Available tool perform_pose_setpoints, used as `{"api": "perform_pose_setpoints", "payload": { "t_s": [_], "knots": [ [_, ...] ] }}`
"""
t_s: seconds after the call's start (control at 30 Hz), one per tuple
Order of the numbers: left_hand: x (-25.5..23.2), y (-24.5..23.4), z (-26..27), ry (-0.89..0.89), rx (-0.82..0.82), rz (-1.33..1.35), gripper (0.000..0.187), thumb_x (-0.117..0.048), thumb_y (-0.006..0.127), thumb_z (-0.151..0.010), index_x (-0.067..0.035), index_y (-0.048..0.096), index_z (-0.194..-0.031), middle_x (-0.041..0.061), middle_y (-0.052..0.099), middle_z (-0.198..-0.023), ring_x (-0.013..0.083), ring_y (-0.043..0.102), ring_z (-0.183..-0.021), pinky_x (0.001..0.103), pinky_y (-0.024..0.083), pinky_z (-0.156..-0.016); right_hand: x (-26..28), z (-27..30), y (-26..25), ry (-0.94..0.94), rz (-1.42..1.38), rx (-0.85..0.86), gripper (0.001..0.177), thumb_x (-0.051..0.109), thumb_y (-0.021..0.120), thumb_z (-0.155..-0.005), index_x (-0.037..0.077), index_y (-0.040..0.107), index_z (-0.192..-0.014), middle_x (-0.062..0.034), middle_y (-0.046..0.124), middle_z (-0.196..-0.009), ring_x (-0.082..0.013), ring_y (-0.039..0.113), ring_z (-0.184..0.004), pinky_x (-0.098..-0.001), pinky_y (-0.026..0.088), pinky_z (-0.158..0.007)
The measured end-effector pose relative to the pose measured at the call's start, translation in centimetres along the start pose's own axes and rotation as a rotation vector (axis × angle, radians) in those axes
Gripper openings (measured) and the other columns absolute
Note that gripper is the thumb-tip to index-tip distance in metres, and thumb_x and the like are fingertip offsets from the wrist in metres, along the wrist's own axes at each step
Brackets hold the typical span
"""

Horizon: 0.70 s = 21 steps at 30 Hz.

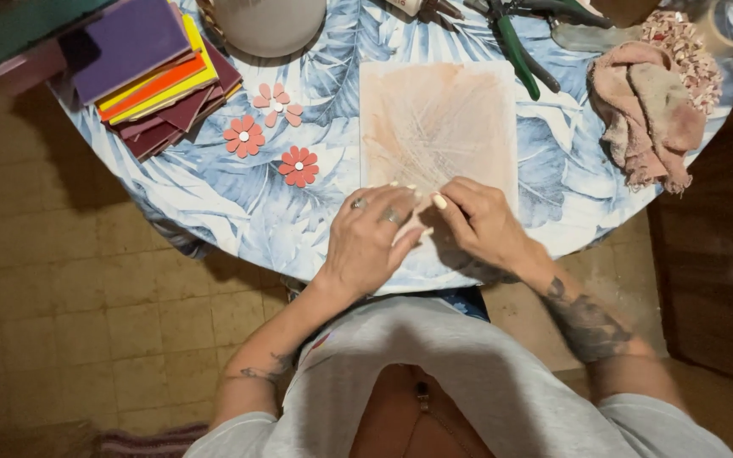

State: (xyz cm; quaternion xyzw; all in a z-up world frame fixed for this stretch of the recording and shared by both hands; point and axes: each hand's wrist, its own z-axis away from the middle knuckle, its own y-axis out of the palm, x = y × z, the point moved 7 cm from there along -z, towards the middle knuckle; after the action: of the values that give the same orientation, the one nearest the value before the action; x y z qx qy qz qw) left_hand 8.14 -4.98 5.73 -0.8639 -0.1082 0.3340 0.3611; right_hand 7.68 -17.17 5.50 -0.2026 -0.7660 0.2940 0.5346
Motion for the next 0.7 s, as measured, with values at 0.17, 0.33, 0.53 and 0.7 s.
{"api": "perform_pose_setpoints", "payload": {
  "t_s": [0.17, 0.33, 0.53, 0.7],
  "knots": [
    [-0.1, 1.4, 2.2, -0.014, 0.355, -0.139, 0.049, -0.042, 0.055, -0.075, -0.009, 0.054, -0.11, 0.013, 0.051, -0.114, 0.032, 0.044, -0.109, 0.055, 0.016, -0.097, -2.1, 3.0, 0.5, -0.159, 0.698, 0.208, 0.016, 0.024, 0.048, -0.078, 0.01, 0.05, -0.07, -0.0062, 0.046, -0.062, -0.0224, 0.053, -0.058, -0.0313, 0.043, -0.049],
    [0.6, 2.3, 3.3, -0.033, 0.49, -0.157, 0.065, -0.051, 0.055, -0.07, -0.012, 0.046, -0.121, 0.011, 0.043, -0.125, 0.0307, 0.035, -0.119, 0.057, 0.005, -0.102, -4.1, 2.7, 3.3, -0.295, 0.826, 0.293, 0.011, 0.022, 0.044, -0.074, 0.012, 0.048, -0.07, -0.0056, 0.046, -0.064, -0.0227, 0.053, -0.058, -0.0316, 0.043, -0.05],
    [0.7, 2.5, 3.6, -0.002, 0.468, -0.199, 0.067, -0.052, 0.058, -0.067, -0.012, 0.047, -0.119, 0.011, 0.044, -0.123, 0.0303, 0.036, -0.118, 0.055, 0.007, -0.102, -3.6, -6.1, 7.4, -0.355, 0.714, 0.164, 0.011, 0.017, 0.043, -0.077, 0.011, 0.05, -0.071, -0.0062, 0.045, -0.065, -0.0247, 0.05, -0.059, -0.0356, 0.039, -0.048],
    [1.1, 2.9, 3.8, -0.031, 0.514, -0.211, 0.07, -0.059, 0.054, -0.066, -0.016, 0.045, -0.121, 0.007, 0.042, -0.124, 0.0271, 0.034, -0.119, 0.055, 0.003, -0.103, -3.3, -5.7, 7.0, -0.371, 0.775, 0.11, 0.011, 0.019, 0.041, -0.079, 0.012, 0.047, -0.073, -0.0048, 0.043, -0.062, -0.0244, 0.05, -0.054, -0.0356, 0.038, -0.045]
  ]
}}
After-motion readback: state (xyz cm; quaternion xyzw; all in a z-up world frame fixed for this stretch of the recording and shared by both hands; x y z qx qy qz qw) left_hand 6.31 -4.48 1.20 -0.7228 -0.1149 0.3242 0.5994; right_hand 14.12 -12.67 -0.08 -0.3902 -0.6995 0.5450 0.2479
